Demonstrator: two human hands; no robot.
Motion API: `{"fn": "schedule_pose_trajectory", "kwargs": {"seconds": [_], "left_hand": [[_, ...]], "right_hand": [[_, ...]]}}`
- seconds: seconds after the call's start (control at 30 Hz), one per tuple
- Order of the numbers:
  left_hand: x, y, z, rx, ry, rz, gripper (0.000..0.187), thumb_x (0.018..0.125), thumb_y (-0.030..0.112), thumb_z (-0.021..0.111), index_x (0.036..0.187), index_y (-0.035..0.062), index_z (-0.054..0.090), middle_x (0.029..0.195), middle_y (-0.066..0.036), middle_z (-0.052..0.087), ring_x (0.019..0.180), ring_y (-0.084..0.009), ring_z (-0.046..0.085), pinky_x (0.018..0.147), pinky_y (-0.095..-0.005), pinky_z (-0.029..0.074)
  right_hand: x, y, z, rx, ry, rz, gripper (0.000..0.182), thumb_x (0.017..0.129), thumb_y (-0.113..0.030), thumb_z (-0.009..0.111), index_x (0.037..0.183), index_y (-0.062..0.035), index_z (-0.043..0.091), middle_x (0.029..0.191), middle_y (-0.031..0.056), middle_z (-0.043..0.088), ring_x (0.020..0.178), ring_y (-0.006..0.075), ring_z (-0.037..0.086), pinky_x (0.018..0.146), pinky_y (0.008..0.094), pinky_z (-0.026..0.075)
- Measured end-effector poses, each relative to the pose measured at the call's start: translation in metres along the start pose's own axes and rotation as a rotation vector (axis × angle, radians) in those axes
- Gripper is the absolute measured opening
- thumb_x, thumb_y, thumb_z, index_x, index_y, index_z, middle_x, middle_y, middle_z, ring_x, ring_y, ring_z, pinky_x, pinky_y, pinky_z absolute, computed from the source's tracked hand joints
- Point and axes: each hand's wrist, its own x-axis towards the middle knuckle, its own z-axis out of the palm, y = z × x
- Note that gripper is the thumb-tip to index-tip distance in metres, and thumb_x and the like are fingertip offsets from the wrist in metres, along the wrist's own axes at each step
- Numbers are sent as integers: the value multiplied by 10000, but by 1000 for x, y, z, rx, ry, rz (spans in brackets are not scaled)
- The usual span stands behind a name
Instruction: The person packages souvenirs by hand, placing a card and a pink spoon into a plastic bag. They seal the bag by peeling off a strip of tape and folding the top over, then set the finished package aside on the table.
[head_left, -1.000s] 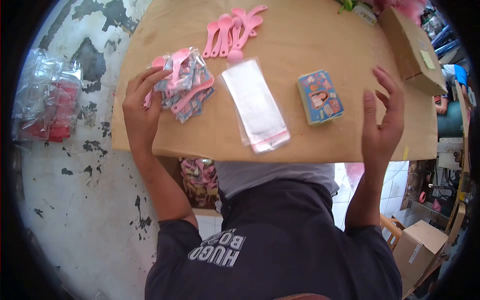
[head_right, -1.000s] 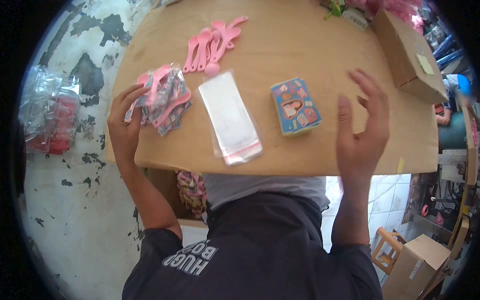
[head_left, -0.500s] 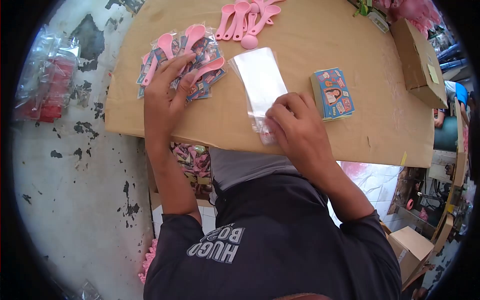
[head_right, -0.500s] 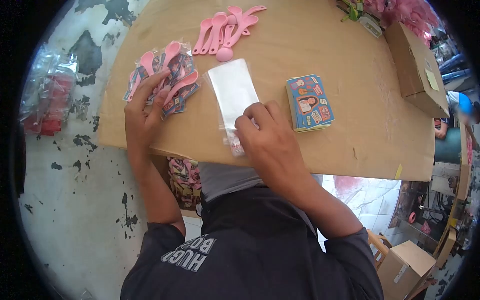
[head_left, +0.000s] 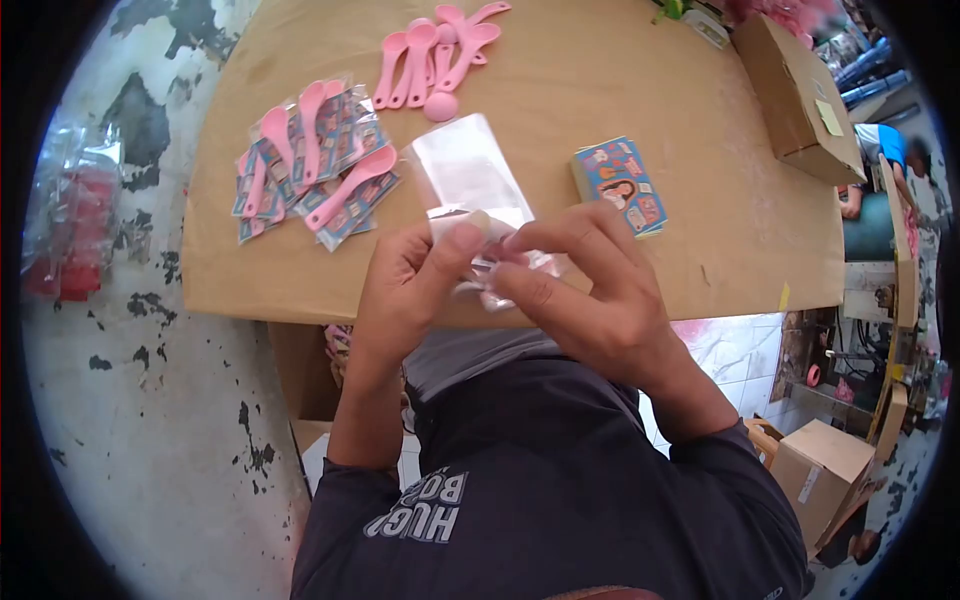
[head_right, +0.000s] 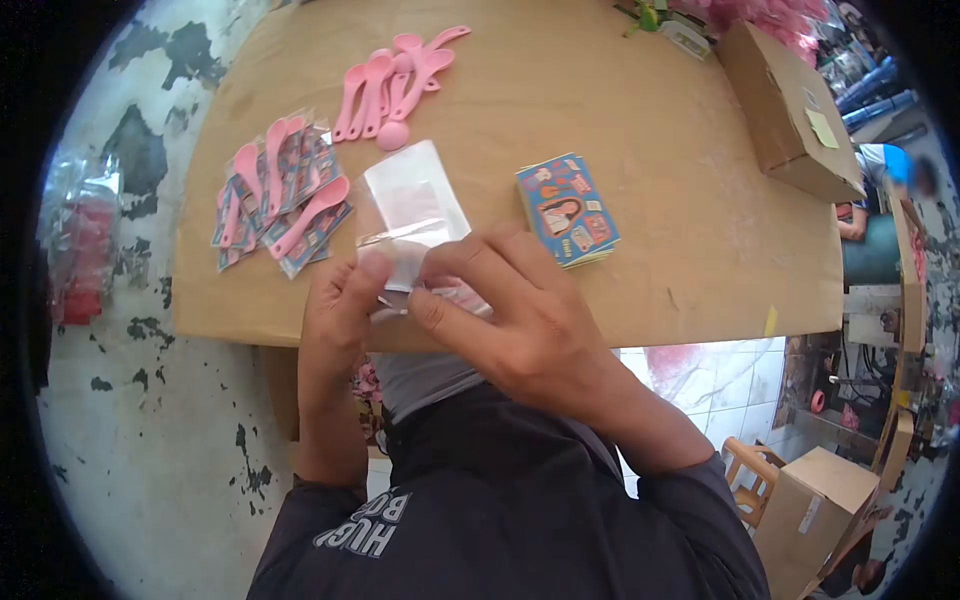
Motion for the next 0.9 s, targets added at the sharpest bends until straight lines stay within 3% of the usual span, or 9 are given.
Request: {"fn": "schedule_pose_trajectory", "kwargs": {"seconds": [0.1, 0.17, 0.23, 0.37, 0.43, 0.53, 0.67, 0.73, 0.9], "left_hand": [[6, -2, 1, -2, 1, -59, 366, 1082, 293, 561, 1151, -44, 684, 983, -158, 759, 917, -179, 740, 785, -285, 585], [12, -9, 0, -231, 17, 36, 302, 1086, 224, 542, 1246, -25, 605, 1004, -199, 758, 960, -236, 757, 787, -314, 610], [15, -10, 2, -287, 21, 11, 287, 1083, 180, 535, 1300, -8, 537, 1034, -232, 751, 985, -295, 760, 787, -341, 625], [19, -10, 21, -408, 157, 50, 278, 1050, 124, 594, 1298, 5, 551, 1072, -247, 744, 996, -315, 758, 798, -346, 633], [20, -12, 24, -433, 194, 64, 286, 1034, 102, 623, 1297, 11, 559, 1083, -252, 741, 1002, -322, 756, 807, -348, 636], [21, -21, 21, -376, 220, 112, 252, 1011, 128, 671, 1241, 42, 615, 1084, -189, 756, 996, -298, 761, 812, -324, 635], [21, -23, 22, -377, 221, 189, 160, 1003, 140, 688, 1139, 55, 676, 1043, -172, 769, 946, -282, 772, 757, -299, 636], [22, -22, 25, -376, 249, 204, 129, 1000, 135, 692, 1104, 58, 692, 1028, -173, 771, 925, -279, 775, 737, -295, 636], [23, -20, 27, -372, 255, 336, 105, 998, 113, 690, 1075, 42, 682, 1020, -186, 770, 897, -282, 777, 723, -302, 640]], "right_hand": [[-1, 1, -18, 152, 17, 175, 274, 794, -170, 823, 1015, -37, 728, 1050, 119, 645, 942, 293, 611, 786, 409, 507], [-13, 18, -29, 95, 92, 233, 302, 829, -228, 830, 1039, -47, 712, 1042, 116, 633, 932, 286, 599, 805, 402, 493], [-22, 31, -38, -227, 159, 702, 342, 830, -250, 845, 1036, -35, 678, 1047, 123, 623, 923, 285, 586, 793, 393, 487], [-42, 53, -37, -207, 124, 849, 351, 862, -284, 841, 1013, -32, 649, 951, 86, 630, 843, 200, 588, 720, 350, 486], [-47, 61, -34, 283, 153, 1030, 320, 914, -301, 810, 948, -28, 645, 834, 26, 639, 743, 97, 568, 643, 283, 464], [-49, 70, -29, 426, 246, 1009, 273, 963, -274, 764, 945, -18, 671, 743, -16, 630, 677, 36, 536, 601, 227, 426], [-44, 60, -33, 351, 305, 1044, 249, 987, -246, 730, 981, 2, 701, 771, 2, 666, 674, 33, 545, 602, 218, 421], [-44, 57, -32, 250, 503, 873, 236, 1004, -224, 705, 1050, 8, 718, 806, -2, 685, 689, 22, 554, 601, 213, 424], [-34, 15, -41, 642, 318, 901, 204, 1008, -199, 696, 1077, -8, 724, 858, -5, 704, 697, 15, 579, 613, 194, 455]]}}
